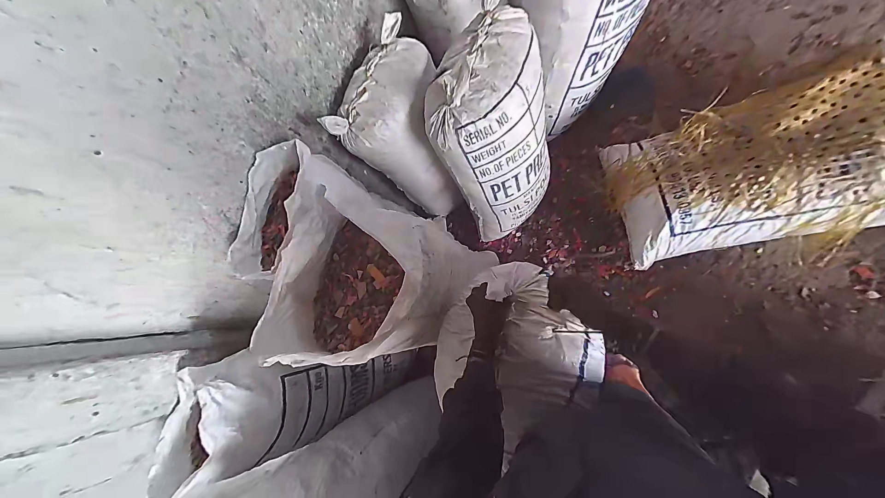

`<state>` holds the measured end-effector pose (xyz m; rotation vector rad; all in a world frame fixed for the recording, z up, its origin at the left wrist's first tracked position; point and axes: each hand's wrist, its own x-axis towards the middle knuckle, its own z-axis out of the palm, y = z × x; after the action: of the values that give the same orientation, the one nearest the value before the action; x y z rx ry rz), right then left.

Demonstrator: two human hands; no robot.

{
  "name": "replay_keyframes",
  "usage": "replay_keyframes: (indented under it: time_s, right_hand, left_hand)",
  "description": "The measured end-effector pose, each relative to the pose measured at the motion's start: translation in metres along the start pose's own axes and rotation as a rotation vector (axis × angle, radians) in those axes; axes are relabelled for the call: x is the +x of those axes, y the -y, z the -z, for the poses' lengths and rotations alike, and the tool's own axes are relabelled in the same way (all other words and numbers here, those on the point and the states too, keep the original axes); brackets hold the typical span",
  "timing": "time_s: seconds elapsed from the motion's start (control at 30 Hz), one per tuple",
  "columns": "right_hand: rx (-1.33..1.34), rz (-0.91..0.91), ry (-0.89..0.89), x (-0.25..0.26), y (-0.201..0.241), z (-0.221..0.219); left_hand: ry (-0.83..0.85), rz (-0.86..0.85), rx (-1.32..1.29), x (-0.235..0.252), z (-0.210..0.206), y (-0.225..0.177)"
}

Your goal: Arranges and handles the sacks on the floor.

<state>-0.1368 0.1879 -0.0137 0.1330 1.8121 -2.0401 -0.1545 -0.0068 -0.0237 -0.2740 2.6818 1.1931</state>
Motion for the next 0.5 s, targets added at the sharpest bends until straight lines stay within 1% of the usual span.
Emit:
replay_keyframes:
  time_s: [0.03, 0.1, 0.17, 0.2, 0.23, 0.27, 0.3, 0.33, 0.4, 0.43, 0.5]
  right_hand:
    - [0.081, -0.065, -0.014, 0.020, 0.009, 0.012]
    - [0.175, -0.167, 0.030, 0.065, 0.020, 0.021]
    - [0.171, -0.272, 0.156, 0.112, 0.026, 0.016]
    - [0.142, -0.316, 0.201, 0.138, 0.025, 0.005]
    - [0.063, -0.357, 0.278, 0.160, 0.025, -0.010]
    - [-0.071, -0.378, 0.393, 0.176, 0.026, -0.026]
    - [-0.260, -0.370, 0.515, 0.190, 0.028, -0.043]
    - [-0.472, -0.329, 0.669, 0.198, 0.031, -0.060]
    - [-0.843, -0.191, 0.966, 0.204, 0.039, -0.095]
    - [-0.977, -0.136, 1.077, 0.202, 0.041, -0.112]
    - [-1.167, -0.037, 1.210, 0.196, 0.040, -0.136]
  left_hand:
    - [-0.032, -0.007, -0.020, -0.003, -0.003, 0.001]
    - [-0.086, -0.100, -0.014, -0.013, -0.005, 0.004]
    - [-0.131, -0.247, 0.090, -0.021, -0.006, 0.002]
    - [-0.162, -0.295, 0.132, -0.024, -0.008, 0.000]
    - [-0.172, -0.309, 0.182, -0.026, -0.009, -0.002]
    - [-0.168, -0.309, 0.231, -0.030, -0.010, -0.004]
    - [-0.148, -0.298, 0.263, -0.032, -0.010, -0.007]
    - [-0.122, -0.287, 0.280, -0.035, -0.009, -0.010]
    - [-0.075, -0.260, 0.319, -0.035, -0.005, -0.019]
    - [-0.024, -0.213, 0.356, -0.034, -0.002, -0.026]
    - [0.076, -0.157, 0.456, -0.029, 0.000, -0.037]
